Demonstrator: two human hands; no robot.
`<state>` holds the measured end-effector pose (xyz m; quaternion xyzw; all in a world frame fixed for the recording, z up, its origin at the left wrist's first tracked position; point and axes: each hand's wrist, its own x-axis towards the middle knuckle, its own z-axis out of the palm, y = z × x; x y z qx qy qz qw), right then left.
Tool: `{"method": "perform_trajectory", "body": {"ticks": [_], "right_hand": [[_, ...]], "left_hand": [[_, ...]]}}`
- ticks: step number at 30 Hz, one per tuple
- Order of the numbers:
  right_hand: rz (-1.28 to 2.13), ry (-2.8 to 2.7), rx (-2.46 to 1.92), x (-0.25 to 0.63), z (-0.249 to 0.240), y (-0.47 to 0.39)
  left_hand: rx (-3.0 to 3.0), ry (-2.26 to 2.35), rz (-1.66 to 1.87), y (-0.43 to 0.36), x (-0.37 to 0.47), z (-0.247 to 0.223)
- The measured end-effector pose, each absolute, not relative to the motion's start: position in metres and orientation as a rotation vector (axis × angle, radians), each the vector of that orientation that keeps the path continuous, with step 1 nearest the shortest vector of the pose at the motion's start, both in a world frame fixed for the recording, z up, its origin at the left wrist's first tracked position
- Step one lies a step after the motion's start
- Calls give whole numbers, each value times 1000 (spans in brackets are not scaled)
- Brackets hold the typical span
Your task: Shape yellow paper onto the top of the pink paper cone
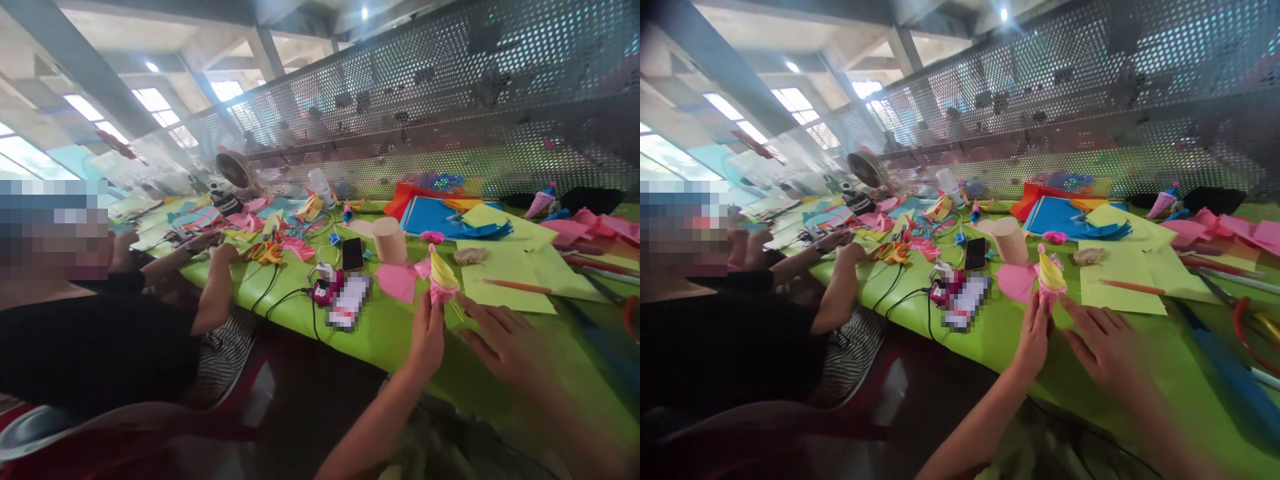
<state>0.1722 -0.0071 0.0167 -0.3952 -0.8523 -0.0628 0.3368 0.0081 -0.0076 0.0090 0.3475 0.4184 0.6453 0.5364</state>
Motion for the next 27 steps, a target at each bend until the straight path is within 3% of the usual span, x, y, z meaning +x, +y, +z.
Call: {"method": "perform_trajectory", "body": {"ticks": [14, 27], "right_hand": [[-269, -2097, -968, 179, 85, 25], [-345, -2064, -1091, 198, 35, 65]], "left_hand": [[1123, 732, 1385, 76, -3, 39], [1268, 845, 1285, 118, 15, 0]]}}
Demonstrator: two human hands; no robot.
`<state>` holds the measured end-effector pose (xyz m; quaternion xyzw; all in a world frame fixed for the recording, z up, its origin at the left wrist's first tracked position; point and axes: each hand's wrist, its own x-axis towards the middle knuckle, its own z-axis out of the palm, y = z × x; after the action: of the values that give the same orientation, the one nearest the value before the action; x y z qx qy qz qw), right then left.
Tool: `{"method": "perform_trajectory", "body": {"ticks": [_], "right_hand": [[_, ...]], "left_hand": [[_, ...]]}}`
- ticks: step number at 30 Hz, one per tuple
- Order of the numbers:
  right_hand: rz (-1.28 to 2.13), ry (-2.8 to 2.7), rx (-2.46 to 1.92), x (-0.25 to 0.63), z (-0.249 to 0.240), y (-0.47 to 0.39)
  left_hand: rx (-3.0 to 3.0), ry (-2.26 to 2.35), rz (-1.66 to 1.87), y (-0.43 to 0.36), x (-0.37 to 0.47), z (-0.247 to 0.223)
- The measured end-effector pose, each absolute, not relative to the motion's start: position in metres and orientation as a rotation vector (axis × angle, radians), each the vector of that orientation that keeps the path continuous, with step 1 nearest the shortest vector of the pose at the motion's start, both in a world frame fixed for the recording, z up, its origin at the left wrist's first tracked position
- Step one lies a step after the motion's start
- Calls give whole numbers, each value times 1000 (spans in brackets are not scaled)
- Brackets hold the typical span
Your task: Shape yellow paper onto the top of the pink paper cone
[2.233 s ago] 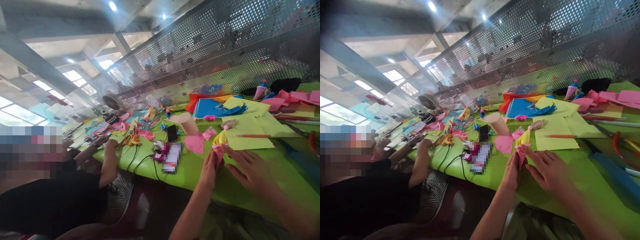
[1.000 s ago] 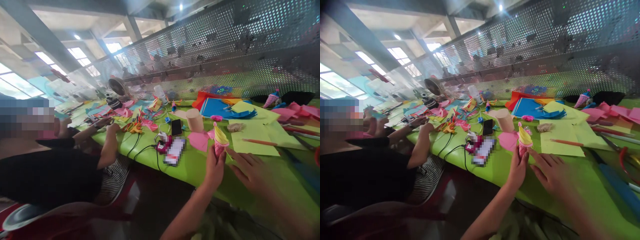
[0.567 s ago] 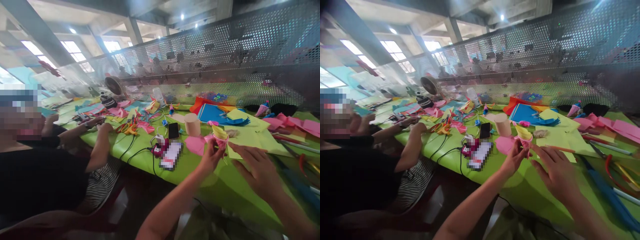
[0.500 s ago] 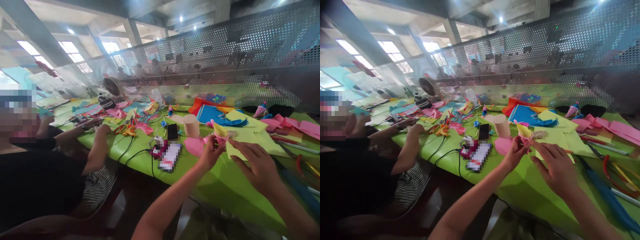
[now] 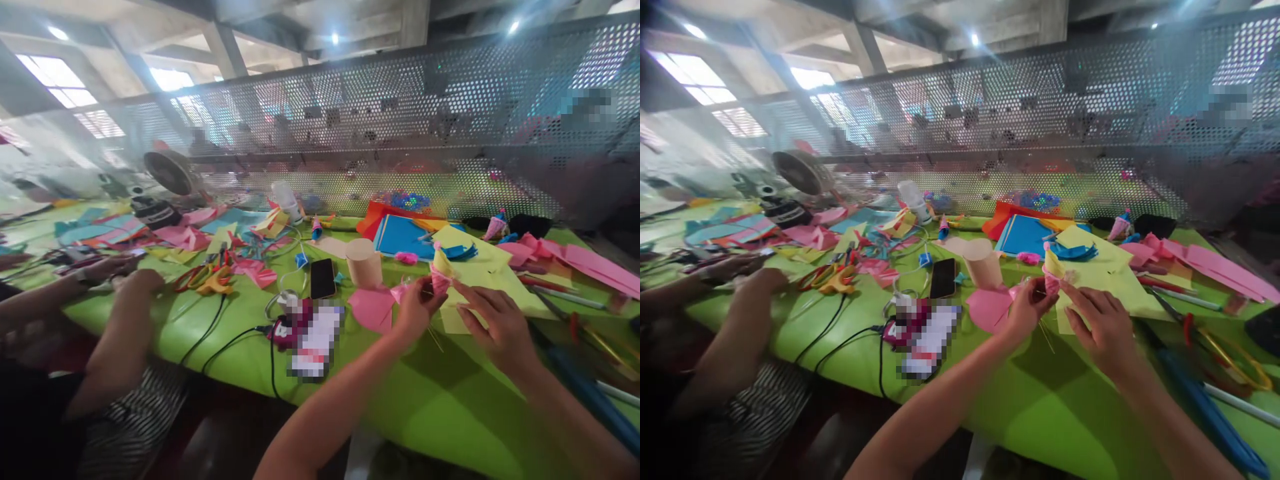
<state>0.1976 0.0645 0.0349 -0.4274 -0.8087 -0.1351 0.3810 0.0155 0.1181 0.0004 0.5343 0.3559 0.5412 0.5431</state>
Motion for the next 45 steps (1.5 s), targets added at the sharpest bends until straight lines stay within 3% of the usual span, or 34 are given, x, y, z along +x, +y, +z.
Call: {"method": "perform_trajectory", "body": {"ticks": [45], "right_hand": [[-376, -2202, -1178, 191, 38, 57]], "left_hand": [[1630, 1108, 1189, 93, 4, 12]]}}
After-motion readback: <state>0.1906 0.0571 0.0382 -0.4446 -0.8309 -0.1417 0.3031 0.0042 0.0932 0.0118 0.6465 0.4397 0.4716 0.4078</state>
